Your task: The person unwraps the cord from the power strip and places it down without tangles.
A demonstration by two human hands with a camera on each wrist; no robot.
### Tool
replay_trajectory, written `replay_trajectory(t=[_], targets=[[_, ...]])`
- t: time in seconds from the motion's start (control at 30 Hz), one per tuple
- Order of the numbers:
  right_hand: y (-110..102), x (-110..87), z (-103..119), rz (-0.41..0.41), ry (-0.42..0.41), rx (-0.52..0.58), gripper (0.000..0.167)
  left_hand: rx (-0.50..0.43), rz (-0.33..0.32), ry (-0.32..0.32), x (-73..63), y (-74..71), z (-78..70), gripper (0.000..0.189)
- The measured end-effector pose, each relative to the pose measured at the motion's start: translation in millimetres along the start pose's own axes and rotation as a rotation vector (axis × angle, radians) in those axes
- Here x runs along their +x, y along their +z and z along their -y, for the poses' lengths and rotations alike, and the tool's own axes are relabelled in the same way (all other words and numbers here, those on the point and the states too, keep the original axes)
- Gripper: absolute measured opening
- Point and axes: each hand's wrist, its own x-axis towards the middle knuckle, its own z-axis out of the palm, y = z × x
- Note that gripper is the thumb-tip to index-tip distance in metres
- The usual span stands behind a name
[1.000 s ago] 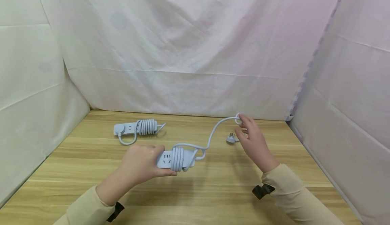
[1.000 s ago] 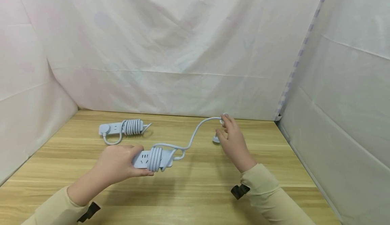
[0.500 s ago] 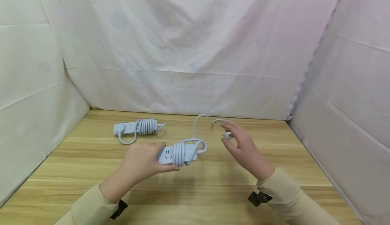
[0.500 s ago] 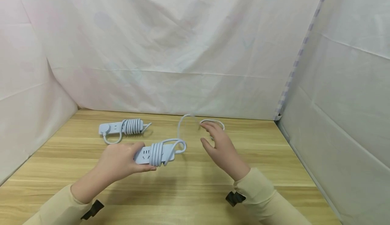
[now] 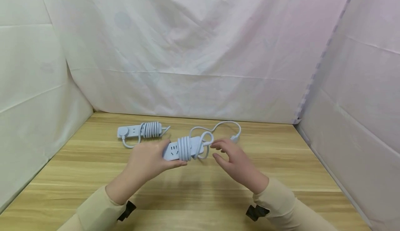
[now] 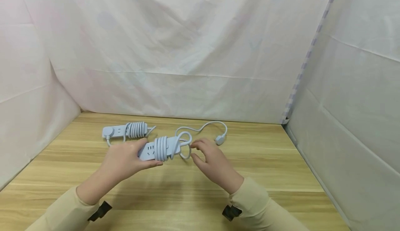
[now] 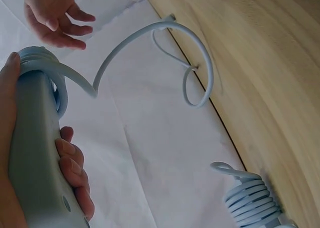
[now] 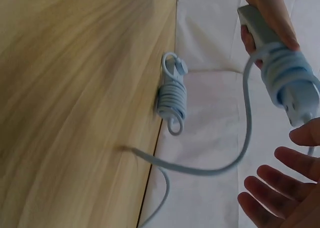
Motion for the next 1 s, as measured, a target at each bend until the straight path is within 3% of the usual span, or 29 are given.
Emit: replay_trajectory(t=[0.27,0.63,1.0], targets=[[16,10.3,11,-0.02,-0.108,0.025,0.026,-0.059,-0.062,-0.006,7.2,-6.6,-6.2,0.067],[33,16.0,20,0.082,-0.036,0.046,0.035,-0.064,-0.096,-0.008,10.9,-8.6,-12.4,0.066],[39,23.0,24,0.207,-0.065,0.07,0.047,-0.1,-0.092,-0.015,13.8,-8.3,-17.1,0.064]])
